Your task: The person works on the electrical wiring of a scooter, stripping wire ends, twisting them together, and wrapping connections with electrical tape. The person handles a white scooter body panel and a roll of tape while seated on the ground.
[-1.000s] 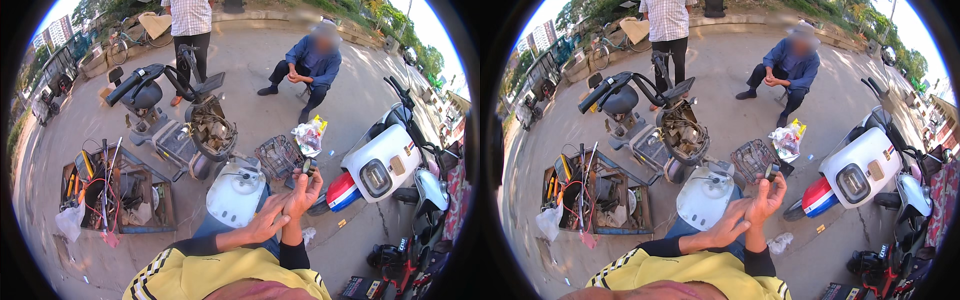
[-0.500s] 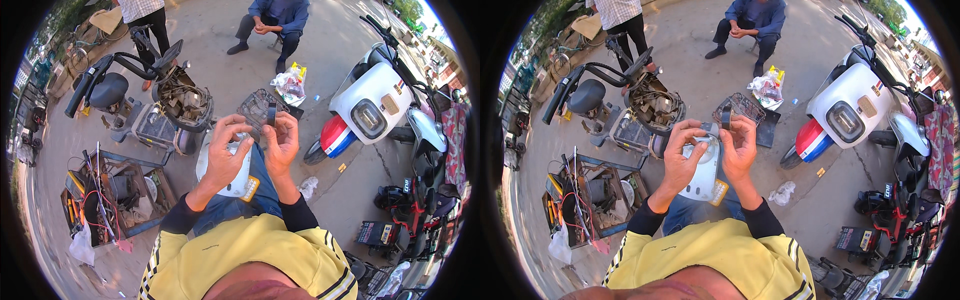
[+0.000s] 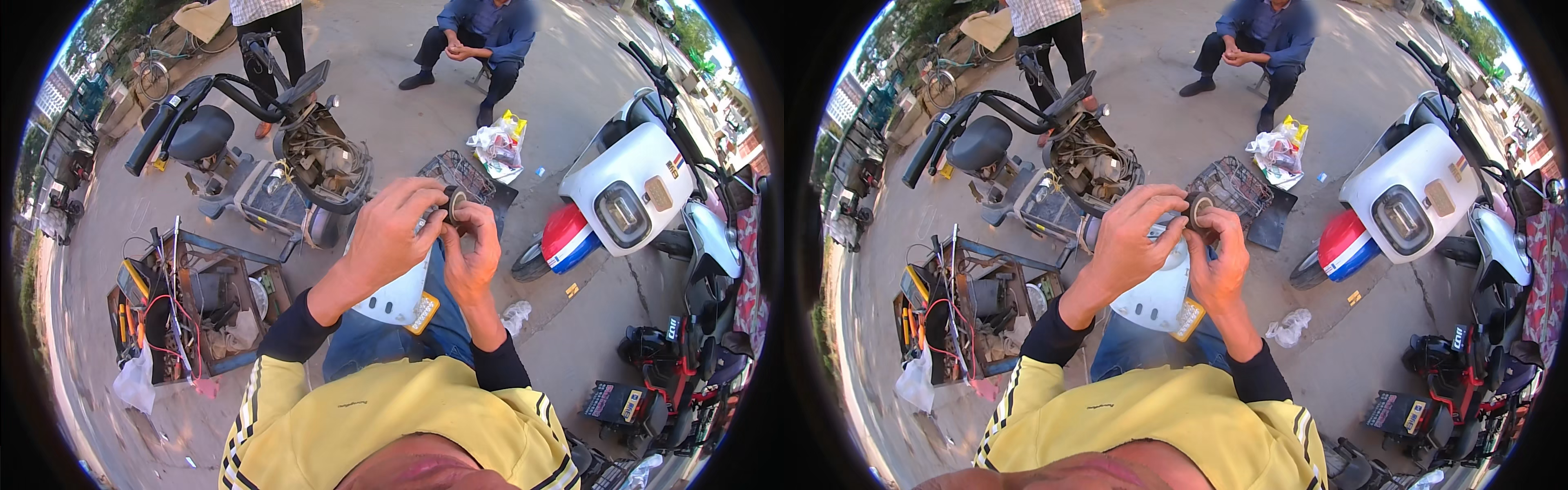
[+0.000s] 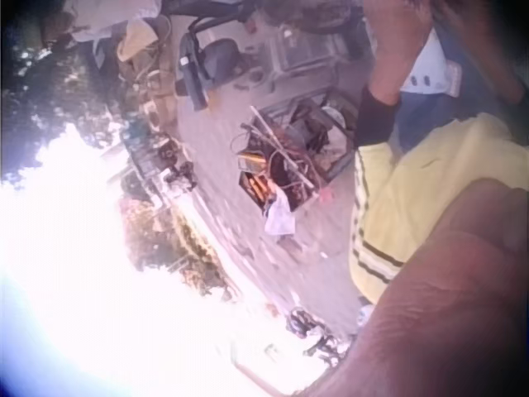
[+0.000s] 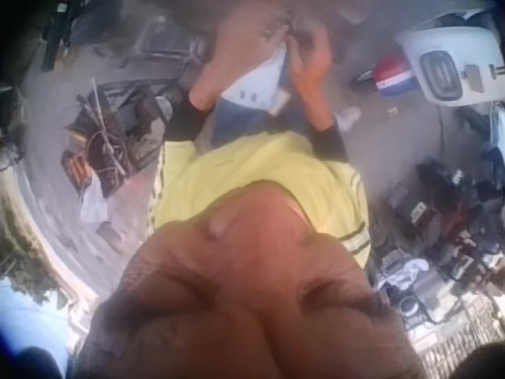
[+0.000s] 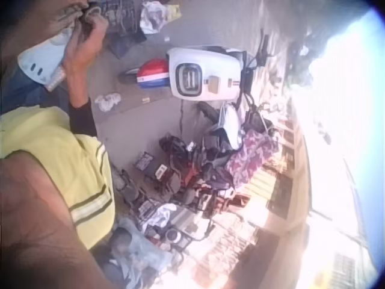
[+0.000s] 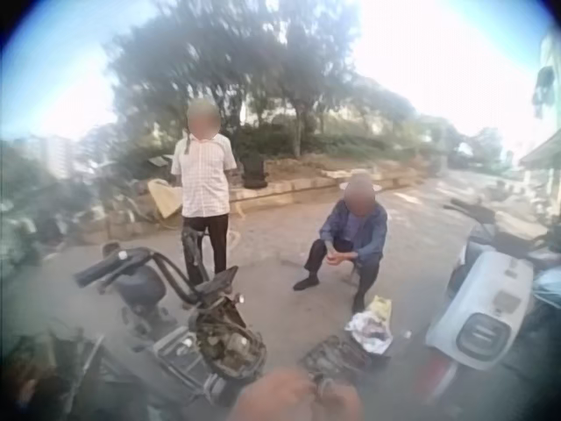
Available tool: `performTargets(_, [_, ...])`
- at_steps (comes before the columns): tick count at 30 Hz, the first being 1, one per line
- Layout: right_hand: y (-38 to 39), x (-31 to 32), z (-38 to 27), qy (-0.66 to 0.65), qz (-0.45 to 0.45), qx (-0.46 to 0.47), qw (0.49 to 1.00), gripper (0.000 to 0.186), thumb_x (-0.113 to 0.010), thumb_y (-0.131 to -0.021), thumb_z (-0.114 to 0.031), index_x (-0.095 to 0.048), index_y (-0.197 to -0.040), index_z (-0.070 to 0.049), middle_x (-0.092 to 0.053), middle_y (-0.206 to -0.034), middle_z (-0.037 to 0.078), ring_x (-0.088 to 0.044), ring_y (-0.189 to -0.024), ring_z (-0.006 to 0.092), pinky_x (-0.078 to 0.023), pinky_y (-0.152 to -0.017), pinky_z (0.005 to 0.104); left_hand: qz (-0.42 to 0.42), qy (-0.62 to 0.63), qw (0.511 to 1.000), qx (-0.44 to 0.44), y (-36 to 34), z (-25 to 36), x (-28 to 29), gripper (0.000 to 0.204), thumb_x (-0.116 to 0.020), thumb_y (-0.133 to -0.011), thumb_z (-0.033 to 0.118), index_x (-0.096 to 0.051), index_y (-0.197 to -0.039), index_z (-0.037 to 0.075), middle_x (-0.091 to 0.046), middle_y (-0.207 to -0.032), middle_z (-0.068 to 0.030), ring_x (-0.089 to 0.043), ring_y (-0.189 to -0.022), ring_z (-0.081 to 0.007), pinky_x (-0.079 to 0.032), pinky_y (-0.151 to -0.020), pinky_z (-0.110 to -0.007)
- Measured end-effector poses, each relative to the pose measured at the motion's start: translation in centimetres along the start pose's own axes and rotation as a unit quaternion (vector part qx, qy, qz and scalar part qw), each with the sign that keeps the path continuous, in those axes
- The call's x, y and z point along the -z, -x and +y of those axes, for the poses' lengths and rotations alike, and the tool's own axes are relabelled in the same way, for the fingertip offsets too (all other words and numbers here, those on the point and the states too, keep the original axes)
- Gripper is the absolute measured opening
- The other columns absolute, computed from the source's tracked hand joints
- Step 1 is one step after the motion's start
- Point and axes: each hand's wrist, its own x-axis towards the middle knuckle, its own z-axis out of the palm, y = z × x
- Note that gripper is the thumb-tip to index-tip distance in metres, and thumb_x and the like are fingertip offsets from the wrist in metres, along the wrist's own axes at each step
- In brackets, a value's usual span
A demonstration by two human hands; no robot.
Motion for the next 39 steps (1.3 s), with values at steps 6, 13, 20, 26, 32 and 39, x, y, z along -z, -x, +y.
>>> performTargets(6, [0.0, 0.6, -0.9, 0.023, -0.042, -0.007, 0.999, 0.028, -0.074, -0.087, 0.012, -0.060, -0.109, 0.000, -0.065, -0.108, 0.015, -0.068, -0.088, 0.0258, -0.056, -0.077, 0.0347, -0.031, -0.024, 0.999, -0.006, 0.3, -0.2, 0.0, 0.020, -0.081, -0.083, 0.003, -0.070, -0.100, 0.001, -0.074, -0.108, -0.0105, -0.072, -0.096, -0.0316, -0.059, -0.080, -0.040])
performTargets(13, [0.7, 1.5, -1.3, 0.050, -0.124, -0.047, 0.990, 0.029, -0.073, -0.085, 0.013, -0.058, -0.107, 0.002, -0.063, -0.103, 0.016, -0.067, -0.085, 0.0299, -0.056, -0.077, 0.0355, -0.079, -0.007, 0.996, 0.027, 2.1, -1.5, 0.0, 0.017, -0.080, -0.083, 0.004, -0.070, -0.097, 0.001, -0.072, -0.099, -0.0101, -0.071, -0.091, -0.0323, -0.058, -0.077, -0.041])
performTargets(20, [1.0, 1.6, -1.1, 0.057, -0.168, -0.069, 0.982, 0.030, -0.074, -0.085, 0.010, -0.056, -0.107, -0.001, -0.061, -0.099, 0.014, -0.067, -0.080, 0.0306, -0.055, -0.073, 0.0383, -0.099, -0.008, 0.994, 0.045, 2.7, -1.8, 0.0, 0.014, -0.078, -0.083, 0.004, -0.069, -0.094, 0.000, -0.071, -0.094, -0.0116, -0.070, -0.088, -0.0336, -0.057, -0.076, -0.042])
performTargets(26, [0.9, 2.2, -1.2, 0.078, -0.185, -0.097, 0.975, 0.028, -0.074, -0.086, 0.006, -0.057, -0.106, -0.002, -0.063, -0.094, 0.013, -0.067, -0.077, 0.0306, -0.054, -0.071, 0.0393, -0.088, 0.021, 0.994, 0.052, 3.0, -2.7, -0.9, 0.012, -0.075, -0.081, 0.001, -0.066, -0.089, 0.000, -0.066, -0.086, -0.0125, -0.067, -0.082, -0.0339, -0.054, -0.071, -0.042])
performTargets(32, [1.5, 2.1, 0.4, -0.022, -0.186, -0.178, 0.966, 0.027, -0.078, -0.091, -0.003, -0.058, -0.108, -0.003, -0.060, -0.089, 0.005, -0.054, -0.072, 0.0138, -0.047, -0.067, 0.0308, -0.093, 0.090, 0.978, 0.165, 2.8, -2.6, -0.9, 0.009, -0.074, -0.087, 0.002, -0.067, -0.091, -0.002, -0.067, -0.085, -0.0113, -0.068, -0.075, -0.0263, -0.054, -0.069, -0.036])
performTargets(39, [2.1, 2.6, 1.2, -0.110, -0.152, -0.235, 0.954, 0.024, -0.078, -0.092, -0.005, -0.060, -0.107, -0.003, -0.058, -0.088, 0.000, -0.050, -0.075, 0.0090, -0.045, -0.069, 0.0273, -0.134, 0.118, 0.972, 0.156, 2.0, -2.3, -0.4, 0.013, -0.079, -0.090, 0.006, -0.075, -0.099, -0.002, -0.071, -0.088, -0.0081, -0.066, -0.076, -0.0171, -0.053, -0.071, -0.032])
